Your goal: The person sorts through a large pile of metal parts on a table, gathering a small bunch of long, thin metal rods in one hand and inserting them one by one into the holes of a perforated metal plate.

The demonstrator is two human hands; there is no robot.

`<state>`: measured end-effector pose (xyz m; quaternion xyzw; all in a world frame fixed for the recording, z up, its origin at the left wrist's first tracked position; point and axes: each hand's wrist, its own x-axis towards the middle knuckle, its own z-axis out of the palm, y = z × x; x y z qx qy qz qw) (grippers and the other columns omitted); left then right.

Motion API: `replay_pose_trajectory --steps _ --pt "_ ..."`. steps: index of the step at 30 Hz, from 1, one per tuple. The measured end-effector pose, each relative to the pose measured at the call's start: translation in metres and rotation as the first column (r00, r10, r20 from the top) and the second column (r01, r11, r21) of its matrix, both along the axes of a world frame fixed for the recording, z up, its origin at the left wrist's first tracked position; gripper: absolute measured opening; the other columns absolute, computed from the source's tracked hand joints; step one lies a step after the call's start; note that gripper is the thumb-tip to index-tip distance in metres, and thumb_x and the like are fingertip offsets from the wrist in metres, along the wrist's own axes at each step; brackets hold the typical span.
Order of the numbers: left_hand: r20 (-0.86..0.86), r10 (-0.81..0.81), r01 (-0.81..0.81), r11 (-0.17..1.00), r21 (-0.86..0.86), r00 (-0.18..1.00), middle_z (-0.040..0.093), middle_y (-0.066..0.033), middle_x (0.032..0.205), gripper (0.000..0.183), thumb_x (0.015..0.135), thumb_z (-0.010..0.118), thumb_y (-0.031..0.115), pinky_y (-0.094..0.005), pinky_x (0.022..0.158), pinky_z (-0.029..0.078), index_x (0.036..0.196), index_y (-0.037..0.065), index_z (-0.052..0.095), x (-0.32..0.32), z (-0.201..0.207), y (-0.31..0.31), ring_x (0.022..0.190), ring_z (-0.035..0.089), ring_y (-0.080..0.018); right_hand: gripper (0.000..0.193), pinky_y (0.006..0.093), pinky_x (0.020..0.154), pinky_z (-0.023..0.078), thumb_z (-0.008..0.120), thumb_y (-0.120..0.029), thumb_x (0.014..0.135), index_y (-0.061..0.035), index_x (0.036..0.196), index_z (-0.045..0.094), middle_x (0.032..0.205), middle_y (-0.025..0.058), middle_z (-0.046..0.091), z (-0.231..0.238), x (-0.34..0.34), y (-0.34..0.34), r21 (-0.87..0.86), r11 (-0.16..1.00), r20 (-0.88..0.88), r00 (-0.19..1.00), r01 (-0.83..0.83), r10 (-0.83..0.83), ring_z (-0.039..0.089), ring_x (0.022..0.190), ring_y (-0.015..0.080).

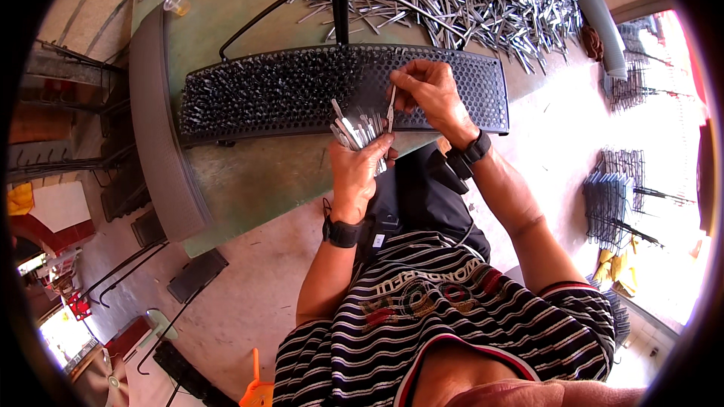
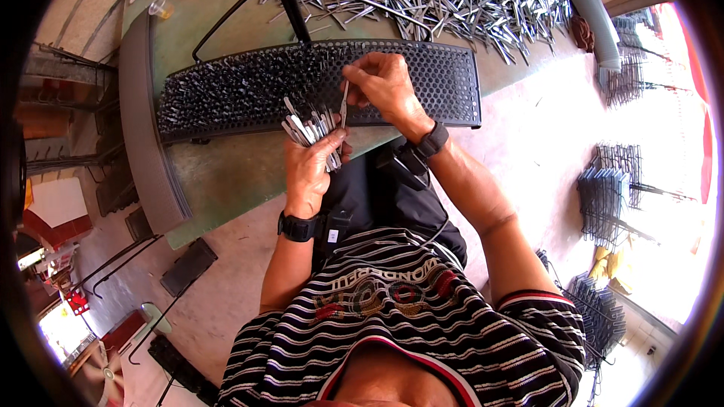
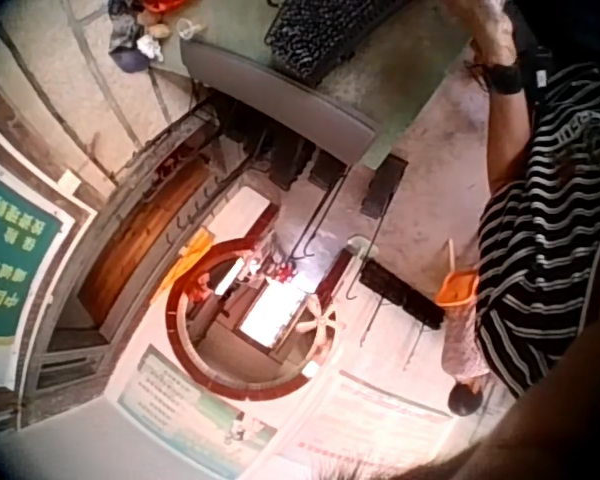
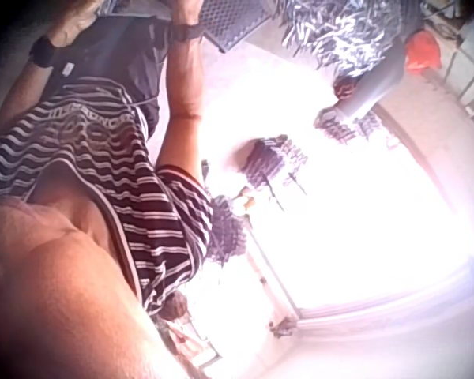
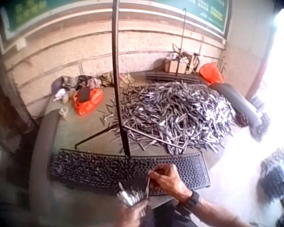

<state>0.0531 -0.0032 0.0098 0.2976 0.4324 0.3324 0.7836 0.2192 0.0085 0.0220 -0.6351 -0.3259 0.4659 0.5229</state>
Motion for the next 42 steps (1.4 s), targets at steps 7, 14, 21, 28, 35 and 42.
replay_pose_trajectory --steps 7,14,21,28,35,42 --pt "0.003 -0.053 0.052 0.99 0.13 0.999 0.064 -0.0082 0.075 0.02 0.073 0.068 -0.006 -0.0243 0.045 0.047 0.092 -0.003 0.062 -0.004 0.002 -0.003 0.053 0.06 -0.0137 0.013 0.0218 0.04 0.035 0.059 -0.011 0.087 -0.001 0.08 0.057 0.068 0.0076 0.062 0.0 0.006 0.005 -0.21 0.941 -0.386 0.907 -0.265 0.169 0.05 0.046 0.0092" --pt "-0.069 -0.107 0.109 0.994 0.021 0.992 0.064 -0.0079 0.074 0.018 0.073 0.063 -0.006 -0.0228 0.048 0.049 0.091 -0.004 0.062 -0.016 0.002 -0.004 0.055 0.06 -0.0133 0.01 0.0223 0.048 0.047 0.058 -0.007 0.086 0.0019 0.082 0.056 0.069 0.0069 0.063 0.011 0.015 0.003 0.248 0.95 0.141 0.963 0.191 -0.23 0.059 0.052 0.0126" --pt "0.128 0.04 -0.031 0.997 -0.073 0.991 0.063 -0.0117 0.078 0.023 0.071 0.063 -0.008 -0.0293 0.054 0.053 0.094 -0.006 0.06 -0.007 0.003 0.0 0.061 0.063 -0.02 0.012 0.0253 0.054 0.05 0.057 -0.002 0.085 0.0002 0.095 0.051 0.074 0.0128 0.066 0.012 0.02 0.014 0.36 0.931 0.519 0.815 0.063 -0.257 0.068 0.066 0.0168" --pt "0.039 0.106 -0.1 0.987 -0.122 0.994 0.063 -0.0105 0.076 0.013 0.074 0.063 -0.008 -0.0299 0.052 0.053 0.085 -0.004 0.059 0.002 0.015 0.006 0.061 0.063 -0.0196 0.013 0.0278 0.056 0.052 0.057 -0.003 0.086 -0.0002 0.097 0.051 0.076 0.0148 0.066 -0.005 0.029 0.024 0.364 0.931 0.577 0.784 0.005 -0.23 0.068 0.067 0.0199" --pt "0.028 0.143 -0.138 0.983 -0.119 0.989 0.064 -0.0115 0.078 0.012 0.075 0.063 -0.007 -0.0297 0.051 0.053 0.086 -0.004 0.06 0.006 0.018 0.005 0.062 0.064 -0.0198 0.012 0.0272 0.059 0.052 0.057 -0.003 0.086 -0.0002 0.097 0.052 0.078 0.0142 0.066 -0.007 0.034 0.029 0.345 0.929 0.719 0.673 -0.132 -0.171 0.068 0.07 0.0196" --pt "0.019 0.158 -0.154 0.981 -0.117 0.987 0.064 -0.0117 0.078 0.012 0.075 0.063 -0.008 -0.0299 0.05 0.053 0.086 -0.005 0.061 0.01 0.021 0.006 0.061 0.064 -0.0203 0.006 0.029 0.055 0.051 0.059 -0.005 0.085 -0.0009 0.088 0.059 0.079 0.0159 0.066 -0.011 0.042 0.029 0.266 0.931 0.839 0.535 -0.249 -0.097 0.067 0.065 0.021"
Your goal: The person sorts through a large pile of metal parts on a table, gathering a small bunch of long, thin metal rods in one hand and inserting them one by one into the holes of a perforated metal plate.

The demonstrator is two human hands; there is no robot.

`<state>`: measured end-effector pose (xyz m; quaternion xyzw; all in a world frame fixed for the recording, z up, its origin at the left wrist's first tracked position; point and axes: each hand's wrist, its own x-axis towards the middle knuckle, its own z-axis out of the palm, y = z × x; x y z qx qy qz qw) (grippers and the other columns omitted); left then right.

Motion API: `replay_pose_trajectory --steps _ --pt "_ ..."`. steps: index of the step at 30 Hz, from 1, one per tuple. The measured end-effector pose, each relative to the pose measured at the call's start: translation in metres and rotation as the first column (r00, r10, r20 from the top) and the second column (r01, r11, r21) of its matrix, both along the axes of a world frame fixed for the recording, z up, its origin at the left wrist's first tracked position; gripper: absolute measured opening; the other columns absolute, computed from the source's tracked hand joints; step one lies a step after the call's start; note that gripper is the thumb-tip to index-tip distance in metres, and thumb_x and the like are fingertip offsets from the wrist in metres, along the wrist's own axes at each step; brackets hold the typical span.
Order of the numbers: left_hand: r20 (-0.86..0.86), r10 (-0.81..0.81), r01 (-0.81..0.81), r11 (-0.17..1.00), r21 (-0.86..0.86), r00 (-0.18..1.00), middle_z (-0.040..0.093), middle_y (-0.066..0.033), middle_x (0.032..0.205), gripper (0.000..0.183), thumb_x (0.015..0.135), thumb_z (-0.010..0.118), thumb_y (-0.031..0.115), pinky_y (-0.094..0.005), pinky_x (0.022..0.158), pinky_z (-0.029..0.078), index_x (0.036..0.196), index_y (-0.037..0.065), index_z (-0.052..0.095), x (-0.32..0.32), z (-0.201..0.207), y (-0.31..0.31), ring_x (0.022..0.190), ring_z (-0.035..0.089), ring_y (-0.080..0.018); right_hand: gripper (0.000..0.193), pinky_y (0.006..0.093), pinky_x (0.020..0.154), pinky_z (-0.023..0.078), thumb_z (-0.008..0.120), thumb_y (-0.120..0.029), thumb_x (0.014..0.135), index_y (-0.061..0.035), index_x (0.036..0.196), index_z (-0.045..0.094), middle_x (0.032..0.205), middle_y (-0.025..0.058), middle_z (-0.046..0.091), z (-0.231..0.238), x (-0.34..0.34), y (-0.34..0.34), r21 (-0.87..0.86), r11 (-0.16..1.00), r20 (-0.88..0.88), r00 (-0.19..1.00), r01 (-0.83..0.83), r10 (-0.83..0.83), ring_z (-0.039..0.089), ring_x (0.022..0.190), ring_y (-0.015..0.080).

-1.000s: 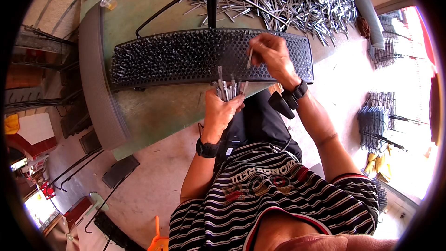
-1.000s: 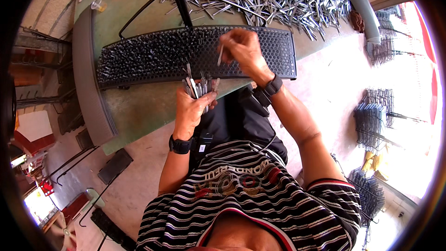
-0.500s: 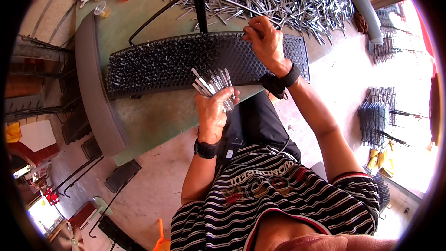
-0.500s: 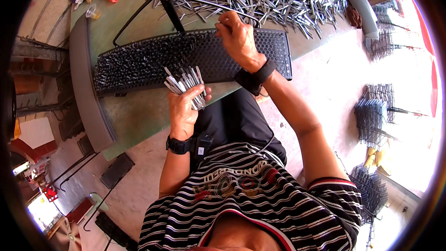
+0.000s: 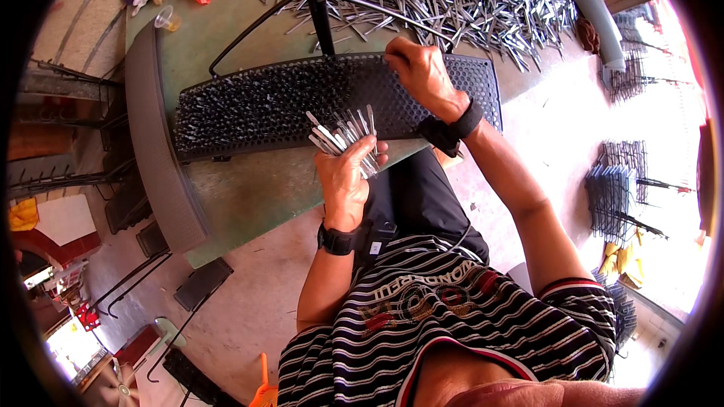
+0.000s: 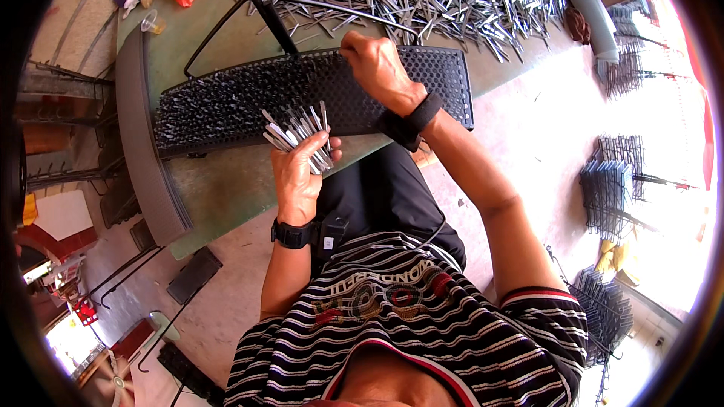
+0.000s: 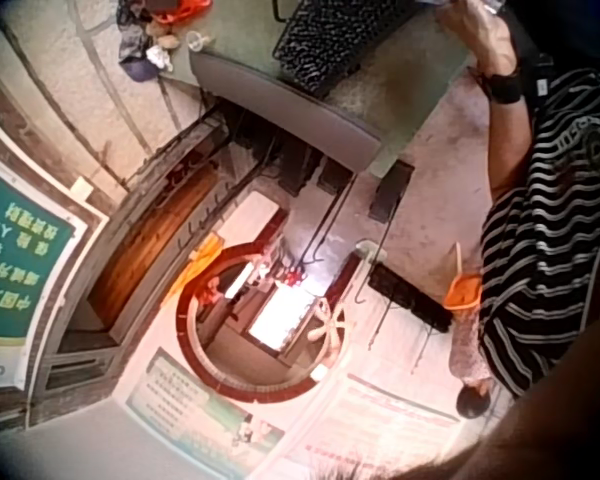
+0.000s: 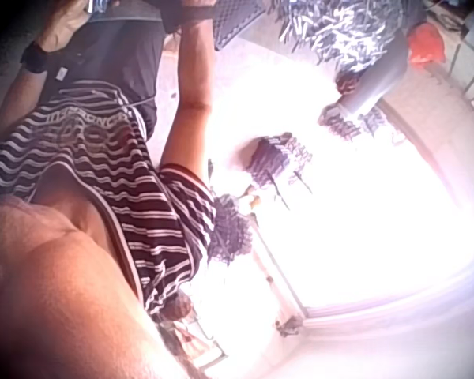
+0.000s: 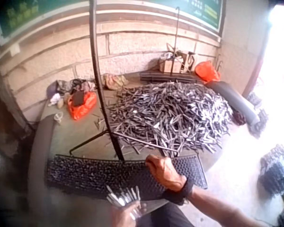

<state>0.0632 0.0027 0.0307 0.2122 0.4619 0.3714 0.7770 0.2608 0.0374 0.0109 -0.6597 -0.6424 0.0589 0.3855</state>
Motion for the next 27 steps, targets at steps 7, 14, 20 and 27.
replay_pose_trajectory --steps 7,14,20,27 --pt "-0.028 -0.004 0.004 1.0 0.007 1.0 0.064 -0.0114 0.078 0.014 0.075 0.064 -0.008 -0.0297 0.05 0.052 0.088 -0.004 0.06 0.004 0.005 0.001 0.06 0.063 -0.0199 0.018 0.0238 0.046 0.047 0.065 -0.015 0.083 0.0026 0.088 0.066 0.07 0.0102 0.066 0.043 -0.012 -0.017 -0.408 0.91 -0.418 0.901 -0.073 -0.115 0.062 0.052 0.0123" --pt "-0.011 -0.049 0.049 0.997 0.067 0.999 0.065 -0.0105 0.082 0.022 0.074 0.065 -0.005 -0.0306 0.052 0.053 0.095 -0.002 0.061 0.012 -0.008 -0.004 0.063 0.064 -0.0209 0.011 0.0216 0.046 0.048 0.061 -0.007 0.083 0.0039 0.085 0.062 0.067 0.0084 0.065 0.037 -0.015 -0.036 -0.225 0.972 -0.763 0.631 -0.061 -0.137 0.064 0.055 0.0124" --pt "-0.004 -0.039 0.039 0.994 0.101 0.999 0.062 -0.0094 0.077 0.02 0.074 0.063 -0.007 -0.0308 0.052 0.054 0.094 -0.004 0.06 0.009 -0.009 -0.005 0.062 0.064 -0.0213 0.012 0.0276 0.056 0.051 0.053 -0.001 0.086 -0.0001 0.098 0.049 0.073 0.0143 0.066 0.023 -0.001 -0.018 0.04 0.981 -0.395 0.905 0.189 -0.158 0.068 0.067 0.0202" --pt "-0.019 -0.038 0.04 0.995 0.092 0.999 0.063 -0.0107 0.077 0.013 0.075 0.064 -0.006 -0.0308 0.052 0.055 0.088 -0.004 0.061 0.005 -0.005 -0.003 0.063 0.065 -0.0215 0.007 0.0305 0.055 0.051 0.055 -0.005 0.086 -0.0001 0.091 0.054 0.071 0.0155 0.065 0.003 0.005 -0.009 0.006 0.99 -0.241 0.961 0.141 -0.136 0.067 0.064 0.0221"
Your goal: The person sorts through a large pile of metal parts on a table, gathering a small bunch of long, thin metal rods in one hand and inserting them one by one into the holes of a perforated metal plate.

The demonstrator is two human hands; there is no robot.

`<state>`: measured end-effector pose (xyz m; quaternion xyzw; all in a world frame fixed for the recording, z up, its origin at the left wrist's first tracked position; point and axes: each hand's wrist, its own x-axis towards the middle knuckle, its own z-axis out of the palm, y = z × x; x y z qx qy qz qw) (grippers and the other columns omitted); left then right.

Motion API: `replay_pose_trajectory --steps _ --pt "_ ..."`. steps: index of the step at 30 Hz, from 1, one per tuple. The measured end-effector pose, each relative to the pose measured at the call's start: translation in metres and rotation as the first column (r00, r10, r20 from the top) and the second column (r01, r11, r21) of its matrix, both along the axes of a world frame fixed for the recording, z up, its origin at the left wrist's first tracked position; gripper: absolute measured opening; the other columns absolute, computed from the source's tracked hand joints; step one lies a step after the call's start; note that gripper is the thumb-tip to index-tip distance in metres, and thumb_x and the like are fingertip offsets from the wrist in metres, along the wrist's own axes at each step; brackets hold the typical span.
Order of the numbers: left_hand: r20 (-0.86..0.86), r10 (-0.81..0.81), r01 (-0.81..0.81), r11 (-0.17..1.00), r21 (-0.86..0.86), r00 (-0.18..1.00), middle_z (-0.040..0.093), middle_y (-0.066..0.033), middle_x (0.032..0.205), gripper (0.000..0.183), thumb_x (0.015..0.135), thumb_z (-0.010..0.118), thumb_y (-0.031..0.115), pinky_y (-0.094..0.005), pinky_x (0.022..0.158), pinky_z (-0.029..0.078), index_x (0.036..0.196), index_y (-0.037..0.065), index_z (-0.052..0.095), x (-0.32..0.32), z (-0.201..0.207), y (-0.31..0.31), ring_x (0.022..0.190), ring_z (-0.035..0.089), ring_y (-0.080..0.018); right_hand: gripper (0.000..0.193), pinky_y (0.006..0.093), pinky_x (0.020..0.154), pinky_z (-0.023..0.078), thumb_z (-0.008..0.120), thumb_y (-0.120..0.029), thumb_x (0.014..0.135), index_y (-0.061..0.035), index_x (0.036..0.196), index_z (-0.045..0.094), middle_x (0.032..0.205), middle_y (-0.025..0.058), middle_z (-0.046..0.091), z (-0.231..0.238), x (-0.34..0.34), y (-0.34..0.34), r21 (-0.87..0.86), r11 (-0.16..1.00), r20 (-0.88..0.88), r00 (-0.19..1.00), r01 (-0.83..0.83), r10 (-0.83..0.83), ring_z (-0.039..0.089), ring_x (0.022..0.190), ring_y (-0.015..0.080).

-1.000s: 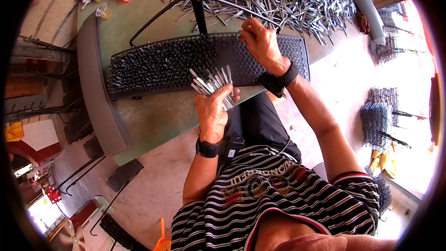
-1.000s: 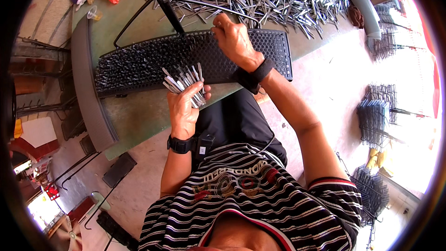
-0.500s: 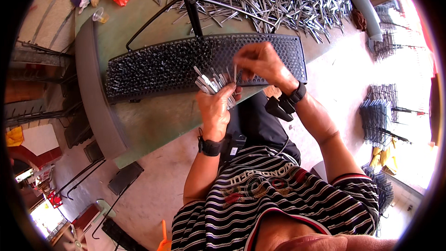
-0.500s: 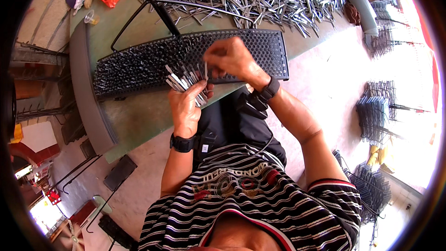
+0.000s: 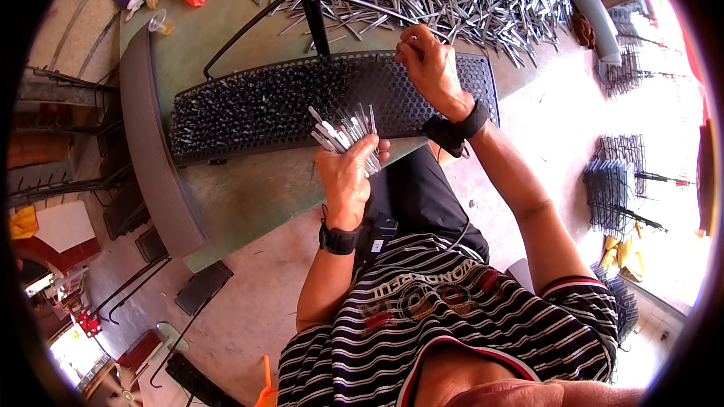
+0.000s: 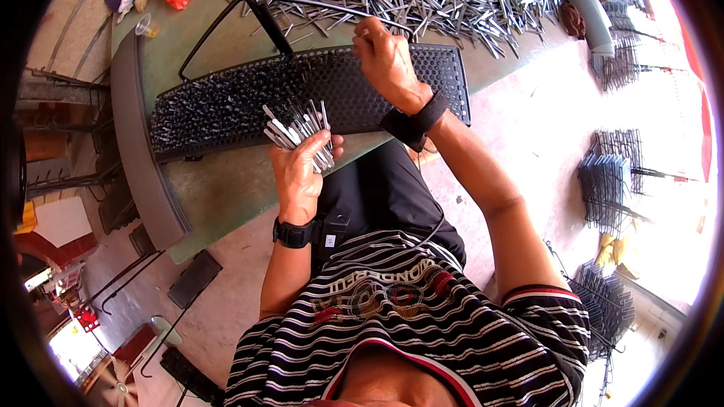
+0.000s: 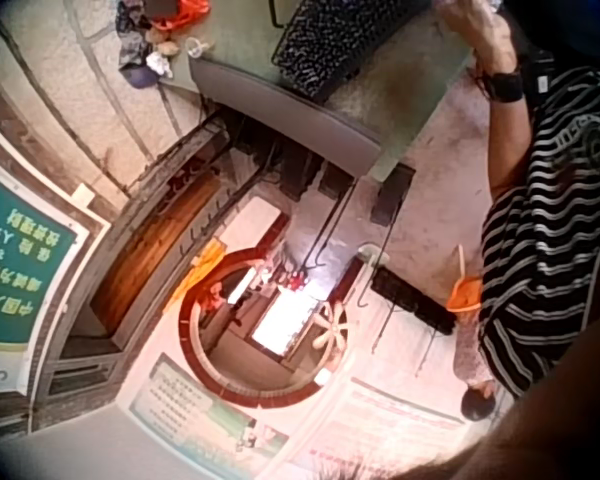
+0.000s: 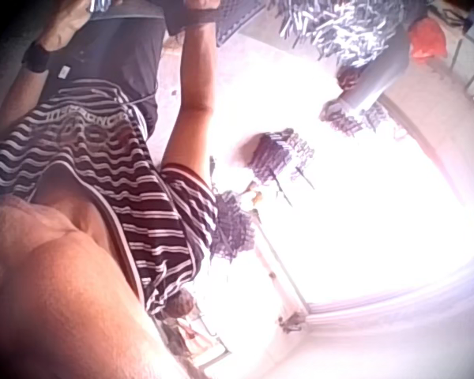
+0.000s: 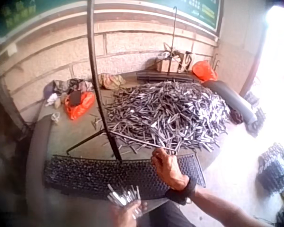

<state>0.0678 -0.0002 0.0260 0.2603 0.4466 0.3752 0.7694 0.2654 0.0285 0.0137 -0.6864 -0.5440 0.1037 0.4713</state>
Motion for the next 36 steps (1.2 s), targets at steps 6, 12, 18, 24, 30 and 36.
replay_pose_trajectory --steps 6,12,18,24,30,36 --pt "0.007 0.008 -0.008 1.0 -0.021 1.0 0.064 -0.0111 0.078 0.014 0.075 0.065 -0.005 -0.0309 0.052 0.054 0.089 -0.004 0.061 -0.001 0.0 0.002 0.062 0.065 -0.0218 0.016 0.0286 0.05 0.048 0.062 -0.015 0.084 0.0011 0.082 0.064 0.066 0.0127 0.065 0.001 0.003 -0.001 -0.077 0.996 0.25 0.966 -0.048 0.066 0.062 0.053 0.0168" --pt "0.02 -0.024 0.025 0.999 -0.031 1.0 0.065 -0.0107 0.08 0.016 0.075 0.065 -0.004 -0.0317 0.054 0.054 0.09 -0.003 0.061 0.006 -0.003 0.0 0.065 0.065 -0.0216 0.014 0.0209 0.047 0.048 0.063 -0.01 0.082 0.0037 0.082 0.066 0.064 0.008 0.065 0.034 -0.027 -0.033 -0.361 0.786 -0.585 0.778 -0.502 0.228 0.061 0.051 0.0112" --pt "0.049 -0.015 0.016 1.0 -0.027 0.999 0.064 -0.012 0.084 0.025 0.075 0.063 -0.005 -0.033 0.057 0.055 0.099 -0.004 0.059 0.004 -0.007 -0.003 0.068 0.066 -0.0234 0.01 0.0244 0.052 0.05 0.057 -0.001 0.083 0.0024 0.092 0.054 0.072 0.0128 0.066 0.032 -0.011 -0.022 -0.038 0.999 -0.349 0.937 -0.012 -0.002 0.067 0.063 0.0175" --pt "0.049 -0.036 0.036 0.999 -0.004 0.998 0.063 -0.012 0.083 0.025 0.075 0.062 -0.006 -0.0327 0.057 0.056 0.1 -0.006 0.058 0.0 -0.006 -0.004 0.066 0.065 -0.0237 0.014 0.0297 0.055 0.051 0.055 0.001 0.084 -0.0005 0.096 0.047 0.077 0.0165 0.065 0.014 0.004 -0.011 0.009 0.999 -0.1 0.994 0.038 -0.037 0.068 0.07 0.0239" --pt "0.051 -0.031 0.032 0.999 -0.008 0.998 0.062 -0.0107 0.082 0.024 0.075 0.063 -0.005 -0.0322 0.055 0.056 0.099 -0.005 0.059 -0.001 -0.007 -0.003 0.065 0.065 -0.0226 0.01 0.0346 0.057 0.051 0.057 -0.001 0.082 -0.0016 0.09 0.051 0.077 0.0179 0.064 0.0 0.007 -0.004 -0.005 1.0 0.024 1.0 -0.015 0.015 0.066 0.066 0.0301" --pt "0.041 0.001 0.0 1.0 -0.032 0.999 0.063 -0.0099 0.082 0.024 0.075 0.065 -0.003 -0.0318 0.054 0.056 0.098 -0.004 0.059 -0.003 -0.004 -0.002 0.063 0.065 -0.022 0.008 0.0423 0.057 0.048 0.057 -0.01 0.079 -0.0054 0.086 0.059 0.074 0.017 0.063 0.016 0.005 -0.003 -0.134 0.991 0.392 0.919 0.019 0.035 0.061 0.067 0.0367"
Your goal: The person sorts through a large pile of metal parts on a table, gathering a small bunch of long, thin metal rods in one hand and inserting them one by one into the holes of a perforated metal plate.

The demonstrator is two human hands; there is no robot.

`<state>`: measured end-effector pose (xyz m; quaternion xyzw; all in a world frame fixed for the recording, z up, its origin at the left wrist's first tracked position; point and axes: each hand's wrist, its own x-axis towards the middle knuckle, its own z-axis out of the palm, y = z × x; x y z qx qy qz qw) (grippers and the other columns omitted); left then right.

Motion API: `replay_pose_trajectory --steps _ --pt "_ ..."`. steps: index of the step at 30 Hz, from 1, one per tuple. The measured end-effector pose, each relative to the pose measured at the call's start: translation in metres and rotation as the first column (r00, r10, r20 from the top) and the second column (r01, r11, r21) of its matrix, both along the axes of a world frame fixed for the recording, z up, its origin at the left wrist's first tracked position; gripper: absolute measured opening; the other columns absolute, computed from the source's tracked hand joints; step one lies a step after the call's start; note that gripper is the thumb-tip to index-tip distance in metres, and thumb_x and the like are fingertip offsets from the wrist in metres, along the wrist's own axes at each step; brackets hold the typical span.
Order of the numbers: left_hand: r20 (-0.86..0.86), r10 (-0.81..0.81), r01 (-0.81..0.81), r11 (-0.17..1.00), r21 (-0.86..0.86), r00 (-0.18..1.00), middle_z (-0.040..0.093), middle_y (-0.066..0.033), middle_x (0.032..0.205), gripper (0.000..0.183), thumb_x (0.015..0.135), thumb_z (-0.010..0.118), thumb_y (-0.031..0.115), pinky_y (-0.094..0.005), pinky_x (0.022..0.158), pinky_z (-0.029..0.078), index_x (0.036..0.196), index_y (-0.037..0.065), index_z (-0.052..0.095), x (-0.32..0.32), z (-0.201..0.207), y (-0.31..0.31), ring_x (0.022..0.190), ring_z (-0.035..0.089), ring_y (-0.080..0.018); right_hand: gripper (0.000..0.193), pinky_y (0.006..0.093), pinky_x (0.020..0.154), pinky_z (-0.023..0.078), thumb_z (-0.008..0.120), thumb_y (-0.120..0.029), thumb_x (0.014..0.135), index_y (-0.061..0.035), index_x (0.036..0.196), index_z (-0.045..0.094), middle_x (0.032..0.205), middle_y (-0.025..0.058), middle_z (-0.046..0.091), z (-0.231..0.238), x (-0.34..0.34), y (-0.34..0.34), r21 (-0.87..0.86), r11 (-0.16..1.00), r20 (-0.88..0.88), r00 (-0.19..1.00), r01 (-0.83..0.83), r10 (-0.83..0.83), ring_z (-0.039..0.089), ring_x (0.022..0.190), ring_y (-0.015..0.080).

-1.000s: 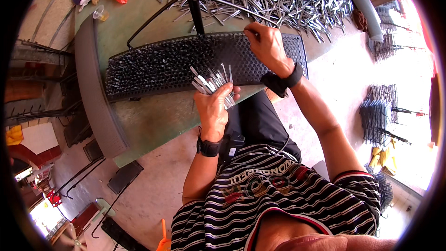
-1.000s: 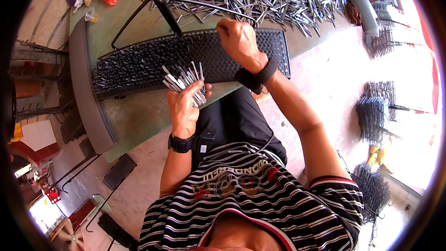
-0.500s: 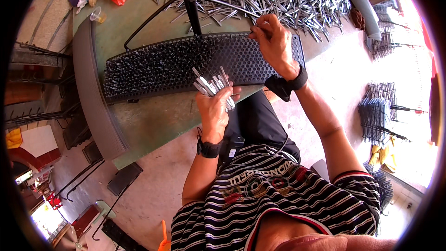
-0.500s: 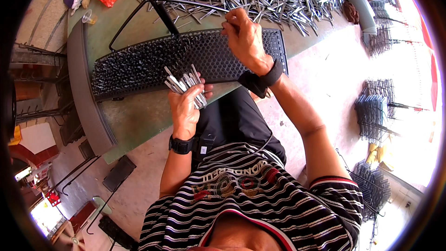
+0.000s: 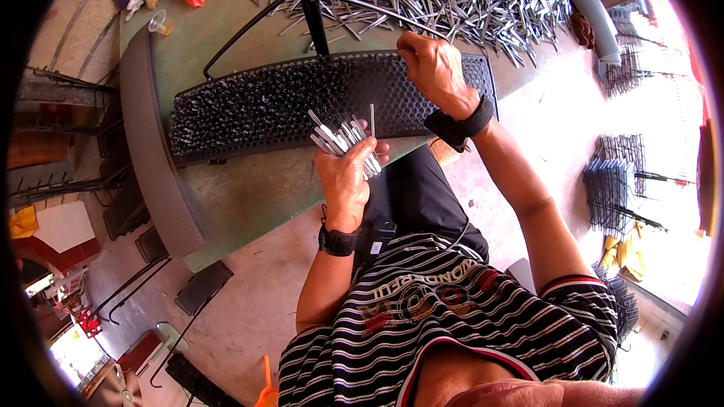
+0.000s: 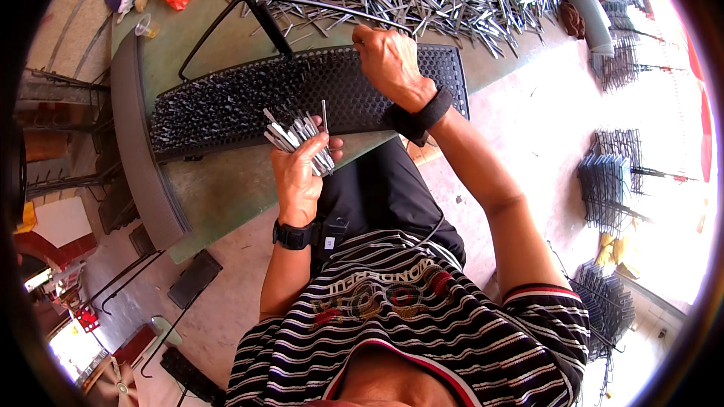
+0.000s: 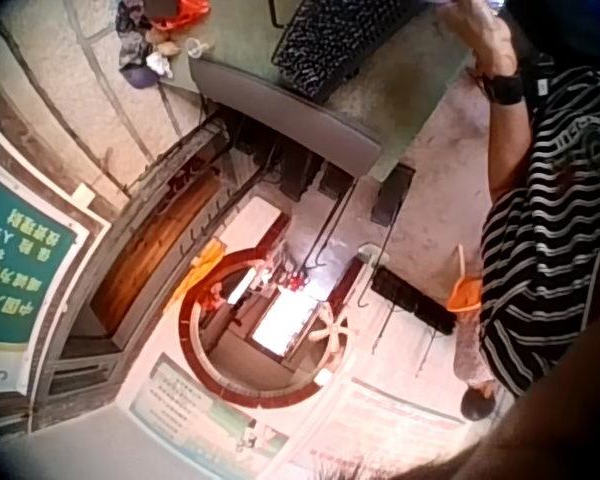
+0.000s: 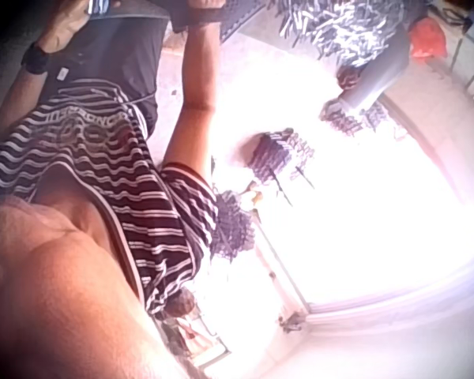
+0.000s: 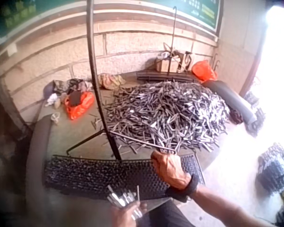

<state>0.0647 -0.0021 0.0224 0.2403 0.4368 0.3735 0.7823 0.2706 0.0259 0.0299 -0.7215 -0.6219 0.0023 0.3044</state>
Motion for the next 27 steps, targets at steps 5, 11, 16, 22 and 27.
replay_pose_trajectory --steps 5,11,16,22,27 --pt "-0.003 -0.003 0.003 1.0 0.011 1.0 0.062 -0.0093 0.08 0.024 0.075 0.066 -0.003 -0.031 0.051 0.054 0.098 -0.004 0.059 0.0 0.003 -0.001 0.062 0.064 -0.0214 0.007 0.0433 0.057 0.047 0.056 -0.012 0.08 -0.0069 0.083 0.06 0.074 0.0144 0.063 0.005 0.002 0.002 -0.043 0.999 0.019 1.0 0.016 -0.015 0.061 0.068 0.035" --pt "-0.02 -0.008 0.008 1.0 -0.003 1.0 0.062 -0.0085 0.077 0.024 0.075 0.066 -0.003 -0.0293 0.049 0.052 0.097 -0.003 0.059 0.002 0.004 -0.002 0.058 0.062 -0.0192 0.007 0.0381 0.057 0.048 0.058 -0.01 0.08 -0.0053 0.085 0.061 0.075 0.0131 0.063 -0.001 0.002 -0.005 0.021 1.0 0.073 0.997 0.014 -0.015 0.062 0.066 0.0322" --pt "-0.008 -0.009 0.009 1.0 0.001 1.0 0.061 -0.008 0.076 0.024 0.075 0.066 -0.002 -0.0292 0.049 0.052 0.097 -0.002 0.058 0.005 0.007 -0.001 0.057 0.061 -0.0185 0.007 0.0399 0.057 0.047 0.057 -0.011 0.081 -0.0052 0.084 0.06 0.074 0.0142 0.063 0.003 0.008 0.0 -0.1 0.995 0.128 0.991 -0.027 0.039 0.061 0.066 0.0337" --pt "-0.027 -0.015 0.015 1.0 0.009 1.0 0.061 -0.0081 0.075 0.023 0.074 0.067 -0.003 -0.0292 0.049 0.052 0.096 -0.002 0.058 0.008 0.007 -0.003 0.056 0.061 -0.0185 0.006 0.0431 0.052 0.045 0.05 -0.008 0.076 -0.0039 0.076 0.054 0.066 0.0156 0.059 -0.002 0.011 0.001 -0.002 0.989 0.185 0.972 -0.146 0.144 0.059 0.062 0.036" --pt "-0.028 -0.023 0.023 1.0 0.016 0.999 0.061 -0.0082 0.075 0.023 0.075 0.067 -0.003 -0.0291 0.049 0.052 0.096 -0.002 0.059 0.01 0.004 -0.004 0.057 0.062 -0.0186 0.005 0.0424 0.052 0.045 0.052 -0.006 0.076 -0.0044 0.079 0.054 0.067 0.0149 0.06 -0.004 0.012 0.0 -0.015 0.988 0.177 0.972 -0.151 0.152 0.06 0.064 0.0357"
